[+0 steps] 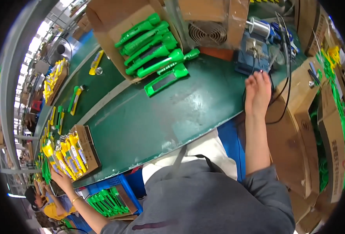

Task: Assembling electronic components and soldering wires into plastic flashlight casings on a production line.

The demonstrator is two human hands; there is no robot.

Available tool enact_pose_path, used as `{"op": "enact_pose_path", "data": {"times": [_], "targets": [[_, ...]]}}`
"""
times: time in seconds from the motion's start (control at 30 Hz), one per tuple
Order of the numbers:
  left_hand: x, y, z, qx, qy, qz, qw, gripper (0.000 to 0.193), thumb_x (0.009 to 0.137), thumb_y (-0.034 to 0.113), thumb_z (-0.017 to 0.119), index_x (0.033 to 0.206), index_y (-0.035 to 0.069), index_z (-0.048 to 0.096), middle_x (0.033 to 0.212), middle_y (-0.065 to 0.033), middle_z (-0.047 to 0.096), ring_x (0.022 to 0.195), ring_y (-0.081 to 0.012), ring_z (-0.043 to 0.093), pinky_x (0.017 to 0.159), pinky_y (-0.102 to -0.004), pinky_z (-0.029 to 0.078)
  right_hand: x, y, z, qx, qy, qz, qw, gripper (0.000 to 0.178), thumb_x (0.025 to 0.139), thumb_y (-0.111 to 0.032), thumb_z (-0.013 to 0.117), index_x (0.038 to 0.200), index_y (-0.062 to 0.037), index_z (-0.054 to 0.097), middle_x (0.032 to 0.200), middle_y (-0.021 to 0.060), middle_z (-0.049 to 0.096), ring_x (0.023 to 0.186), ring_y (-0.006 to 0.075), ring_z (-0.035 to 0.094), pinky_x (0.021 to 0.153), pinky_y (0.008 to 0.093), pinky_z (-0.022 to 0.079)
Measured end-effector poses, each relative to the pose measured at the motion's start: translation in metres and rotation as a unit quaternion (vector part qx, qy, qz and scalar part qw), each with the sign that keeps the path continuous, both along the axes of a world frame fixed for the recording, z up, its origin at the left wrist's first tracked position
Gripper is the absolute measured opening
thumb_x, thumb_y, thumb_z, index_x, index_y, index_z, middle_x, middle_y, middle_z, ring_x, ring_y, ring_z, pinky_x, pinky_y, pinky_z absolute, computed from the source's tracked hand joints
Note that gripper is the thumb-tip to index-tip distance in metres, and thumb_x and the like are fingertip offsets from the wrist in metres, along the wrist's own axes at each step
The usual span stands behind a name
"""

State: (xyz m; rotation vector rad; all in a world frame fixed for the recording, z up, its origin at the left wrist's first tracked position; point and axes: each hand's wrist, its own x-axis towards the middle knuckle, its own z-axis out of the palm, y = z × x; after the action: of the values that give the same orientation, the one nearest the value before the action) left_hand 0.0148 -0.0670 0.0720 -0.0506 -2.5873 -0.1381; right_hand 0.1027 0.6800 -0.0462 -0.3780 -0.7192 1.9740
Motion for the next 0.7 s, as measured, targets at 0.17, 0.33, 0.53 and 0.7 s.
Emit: {"op": "enact_pose_path", "data": {"times": [0.17,0.33,0.53,0.7], "targets": [[0.006,0.176,-0.009,-0.056,0.017,-0.139,0.989,0.038,0.092,0.009,0.046,0.129,0.0,0.043,0.122,-0.0189,0.05,0.116,-0.0333,0.046,0.101,-0.0384,0.033,0.003,0.058,0.012,0.172,-0.01,-0.177,0.969,0.008,0.09,-0.008,0.057,0.087,-0.0016,0.055,0.08,0.0096,0.061,0.073,0.0182,0.061,0.069,0.0284,0.051],[0.012,0.307,-0.06,0.159,-0.199,-0.379,0.89,0.039,0.077,-0.006,0.05,0.115,-0.002,0.048,0.107,-0.0232,0.05,0.1,-0.0404,0.05,0.088,-0.043,0.043,0.037,0.194,-0.033,0.442,-0.309,-0.313,0.782,0.016,0.091,-0.016,0.059,0.091,-0.0005,0.059,0.09,0.0102,0.064,0.083,0.0179,0.06,0.076,0.027,0.049],[0.006,0.326,-0.119,0.105,-0.22,-0.424,0.873,0.04,0.077,-0.002,0.053,0.117,-0.004,0.049,0.108,-0.02,0.05,0.101,-0.0361,0.05,0.089,-0.0427,0.042,0.047,0.24,0.005,0.305,-0.241,-0.202,0.899,0.027,0.093,-0.023,0.053,0.103,0.0023,0.058,0.097,0.0086,0.063,0.087,0.0184,0.06,0.079,0.0259,0.048],[-0.003,0.335,-0.122,0.106,-0.17,-0.455,0.868,0.038,0.079,0.002,0.056,0.117,-0.001,0.051,0.108,-0.018,0.053,0.1,-0.0346,0.051,0.09,-0.0438,0.041,0.063,0.243,0.031,0.478,-0.488,-0.275,0.676,0.043,0.092,-0.028,0.052,0.12,0.0042,0.055,0.111,0.008,0.064,0.096,0.0235,0.061,0.084,0.0287,0.046]]}}
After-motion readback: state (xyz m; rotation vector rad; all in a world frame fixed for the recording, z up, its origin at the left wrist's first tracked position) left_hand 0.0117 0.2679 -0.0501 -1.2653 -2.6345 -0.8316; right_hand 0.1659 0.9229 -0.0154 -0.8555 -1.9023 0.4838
